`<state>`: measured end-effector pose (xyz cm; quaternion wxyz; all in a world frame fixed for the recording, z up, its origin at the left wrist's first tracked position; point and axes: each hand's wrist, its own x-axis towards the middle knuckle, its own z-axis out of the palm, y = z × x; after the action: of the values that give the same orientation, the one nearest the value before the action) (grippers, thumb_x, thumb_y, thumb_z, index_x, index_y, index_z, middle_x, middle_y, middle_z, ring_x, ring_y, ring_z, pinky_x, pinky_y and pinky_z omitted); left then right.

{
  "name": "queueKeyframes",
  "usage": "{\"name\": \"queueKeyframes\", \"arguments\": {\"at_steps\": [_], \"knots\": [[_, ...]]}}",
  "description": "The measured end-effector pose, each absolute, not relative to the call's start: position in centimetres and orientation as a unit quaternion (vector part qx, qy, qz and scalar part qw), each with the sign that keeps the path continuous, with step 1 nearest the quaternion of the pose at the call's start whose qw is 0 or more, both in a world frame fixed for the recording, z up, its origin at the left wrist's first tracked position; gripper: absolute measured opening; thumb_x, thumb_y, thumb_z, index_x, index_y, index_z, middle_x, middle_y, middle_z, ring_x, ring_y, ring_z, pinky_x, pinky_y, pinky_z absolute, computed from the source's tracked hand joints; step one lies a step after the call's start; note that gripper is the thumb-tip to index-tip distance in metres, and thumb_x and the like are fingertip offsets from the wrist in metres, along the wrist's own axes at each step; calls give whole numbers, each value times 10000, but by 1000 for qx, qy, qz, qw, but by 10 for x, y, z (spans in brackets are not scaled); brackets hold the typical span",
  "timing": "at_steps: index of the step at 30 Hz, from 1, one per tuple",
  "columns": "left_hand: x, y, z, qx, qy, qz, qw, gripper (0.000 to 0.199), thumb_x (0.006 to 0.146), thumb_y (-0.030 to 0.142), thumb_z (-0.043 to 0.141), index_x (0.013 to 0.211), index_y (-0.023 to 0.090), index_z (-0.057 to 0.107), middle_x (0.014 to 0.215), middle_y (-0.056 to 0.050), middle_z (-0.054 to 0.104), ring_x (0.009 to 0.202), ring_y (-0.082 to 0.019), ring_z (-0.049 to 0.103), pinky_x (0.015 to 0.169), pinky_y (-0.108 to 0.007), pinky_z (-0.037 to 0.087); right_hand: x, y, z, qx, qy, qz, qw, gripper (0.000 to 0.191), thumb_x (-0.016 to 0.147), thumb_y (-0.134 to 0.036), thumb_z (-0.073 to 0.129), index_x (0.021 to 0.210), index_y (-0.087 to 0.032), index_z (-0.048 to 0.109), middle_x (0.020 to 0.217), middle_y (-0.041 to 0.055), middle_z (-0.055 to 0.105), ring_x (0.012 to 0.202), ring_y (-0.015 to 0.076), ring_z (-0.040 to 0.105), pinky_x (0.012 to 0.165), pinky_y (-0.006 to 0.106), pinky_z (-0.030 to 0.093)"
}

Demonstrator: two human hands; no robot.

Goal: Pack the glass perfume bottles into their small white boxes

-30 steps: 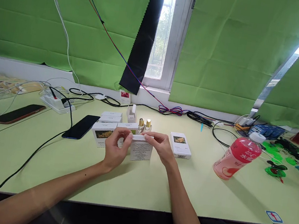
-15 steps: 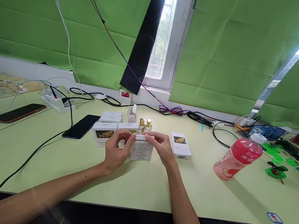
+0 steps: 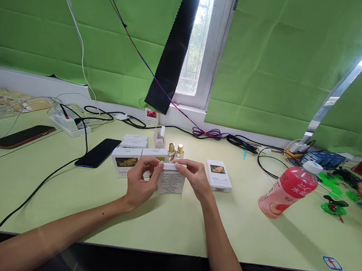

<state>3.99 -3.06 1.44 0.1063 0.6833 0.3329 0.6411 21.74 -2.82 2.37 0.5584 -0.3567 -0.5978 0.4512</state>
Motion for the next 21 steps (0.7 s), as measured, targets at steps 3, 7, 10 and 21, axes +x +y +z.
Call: {"name": "queueKeyframes", "arguments": {"at_steps": [3, 7, 10, 21], "knots": [[40, -30, 14, 681, 327, 648, 99, 60, 925, 253, 619, 918, 205, 584, 769, 18, 602, 646, -96, 525, 587, -225, 452, 218, -28, 24, -357, -597, 455, 556, 246, 823, -441, 758, 996, -278, 820, 959, 39, 779, 926, 227, 674, 820, 342, 520], [40, -29, 13, 681, 322, 651, 93, 55, 921, 237, 621, 950, 205, 586, 761, 23, 596, 649, -93, 538, 584, -212, 454, 217, -29, 25, -354, -595, 462, 555, 252, 819, -432, 765, 1005, -270, 817, 961, 39, 779, 937, 225, 676, 830, 336, 520], [40, -29, 12, 683, 314, 653, 94, 44, 923, 217, 614, 957, 206, 587, 764, 22, 599, 653, -92, 541, 589, -208, 455, 217, -29, 25, -352, -593, 464, 556, 235, 816, -421, 768, 995, -276, 818, 959, 34, 780, 935, 219, 676, 831, 330, 517], [40, -30, 15, 659, 339, 646, 184, 78, 938, 279, 596, 947, 205, 574, 713, 38, 518, 638, -97, 492, 586, -205, 425, 218, -29, 25, -355, -605, 456, 548, 219, 819, -422, 764, 976, -277, 812, 1006, 35, 774, 954, 218, 667, 835, 331, 510]]}}
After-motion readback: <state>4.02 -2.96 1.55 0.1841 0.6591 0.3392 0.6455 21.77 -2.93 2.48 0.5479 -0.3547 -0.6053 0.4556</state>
